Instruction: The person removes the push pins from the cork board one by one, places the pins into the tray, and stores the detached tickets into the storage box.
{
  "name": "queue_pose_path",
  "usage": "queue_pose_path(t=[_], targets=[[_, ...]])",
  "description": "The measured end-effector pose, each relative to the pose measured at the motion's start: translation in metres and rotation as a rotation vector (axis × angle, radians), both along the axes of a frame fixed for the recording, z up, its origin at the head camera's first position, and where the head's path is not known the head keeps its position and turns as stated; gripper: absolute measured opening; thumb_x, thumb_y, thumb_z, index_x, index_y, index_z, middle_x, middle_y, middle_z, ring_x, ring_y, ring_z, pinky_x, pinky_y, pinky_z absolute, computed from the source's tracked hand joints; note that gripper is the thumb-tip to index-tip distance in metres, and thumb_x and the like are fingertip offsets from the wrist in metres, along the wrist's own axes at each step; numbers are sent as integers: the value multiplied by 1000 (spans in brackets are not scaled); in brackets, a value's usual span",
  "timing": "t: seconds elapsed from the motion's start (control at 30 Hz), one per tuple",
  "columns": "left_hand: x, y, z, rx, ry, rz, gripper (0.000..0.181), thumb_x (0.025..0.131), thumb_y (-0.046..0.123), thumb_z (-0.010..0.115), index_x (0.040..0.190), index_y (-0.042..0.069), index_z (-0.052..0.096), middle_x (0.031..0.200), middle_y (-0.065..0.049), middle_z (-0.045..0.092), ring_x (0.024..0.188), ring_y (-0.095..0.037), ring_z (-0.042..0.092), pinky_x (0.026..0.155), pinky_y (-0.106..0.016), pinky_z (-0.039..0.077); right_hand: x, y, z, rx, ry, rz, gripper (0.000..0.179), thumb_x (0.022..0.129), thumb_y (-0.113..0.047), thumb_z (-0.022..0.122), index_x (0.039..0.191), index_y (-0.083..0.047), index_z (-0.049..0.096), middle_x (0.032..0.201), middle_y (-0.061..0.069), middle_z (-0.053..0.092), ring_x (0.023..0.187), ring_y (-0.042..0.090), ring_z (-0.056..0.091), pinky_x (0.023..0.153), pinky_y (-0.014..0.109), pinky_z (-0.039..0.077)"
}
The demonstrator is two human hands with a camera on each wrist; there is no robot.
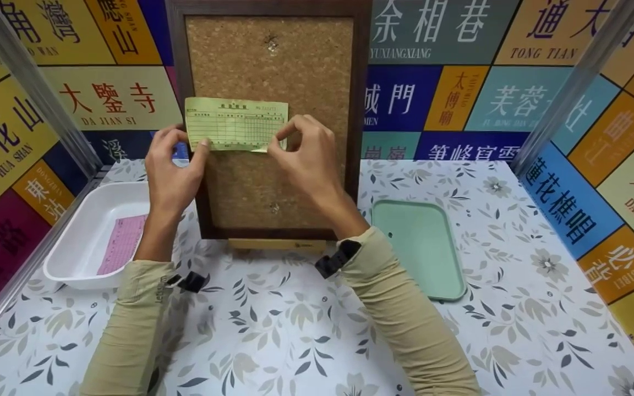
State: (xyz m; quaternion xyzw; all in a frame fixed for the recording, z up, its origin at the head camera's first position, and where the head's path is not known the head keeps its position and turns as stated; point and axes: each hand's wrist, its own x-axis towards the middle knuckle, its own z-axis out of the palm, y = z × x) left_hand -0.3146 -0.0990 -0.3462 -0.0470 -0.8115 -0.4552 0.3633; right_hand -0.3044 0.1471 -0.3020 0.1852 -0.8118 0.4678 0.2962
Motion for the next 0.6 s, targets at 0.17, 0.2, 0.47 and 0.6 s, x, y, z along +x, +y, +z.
queue_pose_path(t=[0.17,0.2,0.47,0.6], targets=[[2,-3,3,30,9,-11,28,92,42,67,90,14,63,139,-1,57,131,-11,49,112,-32,36,6,17,-2,-33,-4,-10,7,85,-18,77,86,-13,71,84,-4,72,70,10,69,66,26,57],[3,-4,4,33,15,-7,28,92,42,67,89,15,64,138,0,58,130,-10,50,112,-31,37,9,20,-1,-39,-7,-10,8,85,-17,77,86,-12,71,85,-3,73,70,11,69,65,26,57],[4,-10,7,67,29,6,27,92,42,68,89,15,65,131,5,61,122,-7,54,106,-27,40,47,33,8,-84,8,25,9,86,-5,73,89,2,69,94,13,73,70,17,69,61,19,51],[6,-13,8,74,38,-7,28,91,42,69,91,15,66,126,4,63,116,-9,56,100,-30,45,54,42,4,-103,17,28,10,86,-6,73,90,4,70,94,17,71,68,14,66,59,17,48]])
